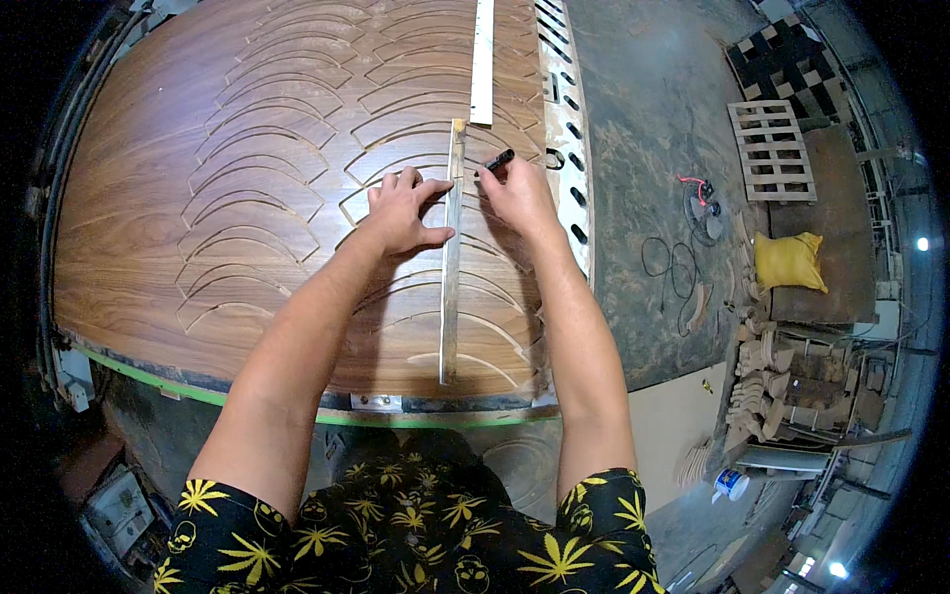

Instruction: The person uses a straightedge and a marker to measure and mark wood panels on a workbench.

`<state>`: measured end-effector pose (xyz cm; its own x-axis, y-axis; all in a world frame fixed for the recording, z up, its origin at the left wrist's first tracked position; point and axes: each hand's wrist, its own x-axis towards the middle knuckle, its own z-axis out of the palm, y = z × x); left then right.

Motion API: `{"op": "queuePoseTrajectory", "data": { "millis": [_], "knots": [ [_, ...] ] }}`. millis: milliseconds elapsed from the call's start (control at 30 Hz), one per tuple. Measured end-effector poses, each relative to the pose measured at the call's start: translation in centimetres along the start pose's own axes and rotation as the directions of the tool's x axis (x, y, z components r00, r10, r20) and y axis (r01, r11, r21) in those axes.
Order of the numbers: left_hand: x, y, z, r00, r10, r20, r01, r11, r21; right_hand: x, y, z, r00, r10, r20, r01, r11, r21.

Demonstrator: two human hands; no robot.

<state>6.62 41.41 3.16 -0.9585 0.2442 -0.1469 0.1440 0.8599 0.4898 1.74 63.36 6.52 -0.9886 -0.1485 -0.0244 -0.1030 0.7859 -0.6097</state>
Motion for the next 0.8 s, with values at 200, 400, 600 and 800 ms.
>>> {"op": "queuePoseTrajectory", "data": {
  "millis": [200, 400, 600, 800],
  "knots": [
    [0.4, -0.4, 0.5, 1.0, 0.03, -0.002, -0.03, 1.0, -0.006, -1.7, 0.9, 0.9, 1.0, -0.015, -0.01, 0.017, 0.972, 0.233],
    [0.3, -0.4, 0.4, 1.0, 0.029, -0.011, -0.03, 0.999, -0.019, -3.2, 1.1, 2.6, 0.999, 0.014, 0.052, -0.03, 0.946, 0.324],
    [0.3, -0.5, 0.5, 1.0, 0.017, -0.009, -0.017, 1.0, -0.007, -4.1, 0.1, 2.4, 0.995, 0.023, 0.092, -0.055, 0.93, 0.365],
    [0.3, -0.5, 0.3, 1.0, 0.006, 0.006, -0.006, 1.0, 0.007, -4.6, -0.4, 2.6, 0.985, 0.016, 0.172, -0.064, 0.959, 0.277]
  ]
}}
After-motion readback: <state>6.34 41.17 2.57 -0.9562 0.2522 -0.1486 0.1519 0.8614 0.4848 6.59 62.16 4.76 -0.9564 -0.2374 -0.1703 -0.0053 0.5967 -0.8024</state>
